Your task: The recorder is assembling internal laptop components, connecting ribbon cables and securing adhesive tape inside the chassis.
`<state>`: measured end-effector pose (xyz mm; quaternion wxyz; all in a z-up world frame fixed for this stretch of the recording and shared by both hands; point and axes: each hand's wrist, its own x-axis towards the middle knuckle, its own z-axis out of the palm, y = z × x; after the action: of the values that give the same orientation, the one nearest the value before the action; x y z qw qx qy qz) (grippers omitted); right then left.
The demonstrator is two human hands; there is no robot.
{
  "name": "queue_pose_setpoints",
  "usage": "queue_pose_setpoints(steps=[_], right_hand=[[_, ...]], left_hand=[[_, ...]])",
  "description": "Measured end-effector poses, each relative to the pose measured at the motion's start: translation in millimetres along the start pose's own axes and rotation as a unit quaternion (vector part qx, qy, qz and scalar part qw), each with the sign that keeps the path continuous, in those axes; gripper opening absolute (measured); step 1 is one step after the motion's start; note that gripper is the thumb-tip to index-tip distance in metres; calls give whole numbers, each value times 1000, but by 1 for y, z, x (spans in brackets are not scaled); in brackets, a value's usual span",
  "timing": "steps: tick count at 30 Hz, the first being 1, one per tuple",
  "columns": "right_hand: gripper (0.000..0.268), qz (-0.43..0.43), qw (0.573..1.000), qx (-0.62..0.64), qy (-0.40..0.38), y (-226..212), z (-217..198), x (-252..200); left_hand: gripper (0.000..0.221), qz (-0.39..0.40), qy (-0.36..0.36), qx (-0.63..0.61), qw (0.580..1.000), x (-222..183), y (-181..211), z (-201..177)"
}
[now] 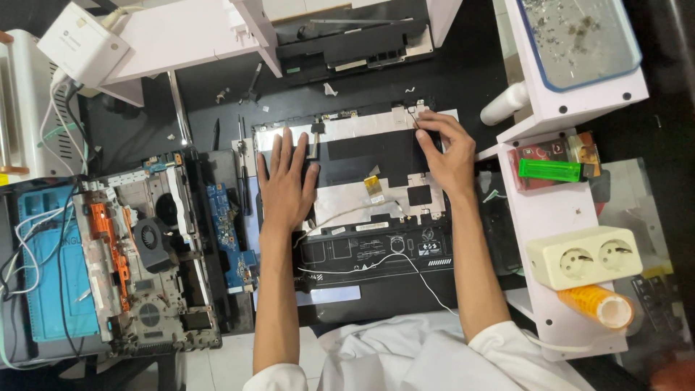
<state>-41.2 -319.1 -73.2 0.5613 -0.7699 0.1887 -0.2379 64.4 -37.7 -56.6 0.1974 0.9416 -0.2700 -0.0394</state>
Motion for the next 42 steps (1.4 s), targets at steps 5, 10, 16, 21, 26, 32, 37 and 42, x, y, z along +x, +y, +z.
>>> queue_pose_setpoints(steps=[5,10,16,21,26,32,37,42], right_hand=[[22,-42,998,-27,31,-9,1,-6],[19,-98,993,-60,31,-5,-1,-4],[21,-145,987,-59,17,-2,-4,5],[23,-165,984,-68,2,5,-4,11],[18,-128,990,-54,6,2,-4,9],[17,-85,993,-80,14,-4,1,9],[18,-74,997,-20,19,14,0,11],[17,-49,999,9,15,18,1,9]], left_hand=[[57,17,26,4,1000,-2,-3,3],[56,10,28,4,1000,-3,-4,6],[56,3,38,10,999,-1,-2,7],[56,1,45,17,999,0,-3,11],[56,4,38,27,999,0,-4,12],[57,3,35,24,999,1,-3,9],[56,-2,35,22,999,3,-2,9],[56,-13,30,16,999,2,-3,8]])
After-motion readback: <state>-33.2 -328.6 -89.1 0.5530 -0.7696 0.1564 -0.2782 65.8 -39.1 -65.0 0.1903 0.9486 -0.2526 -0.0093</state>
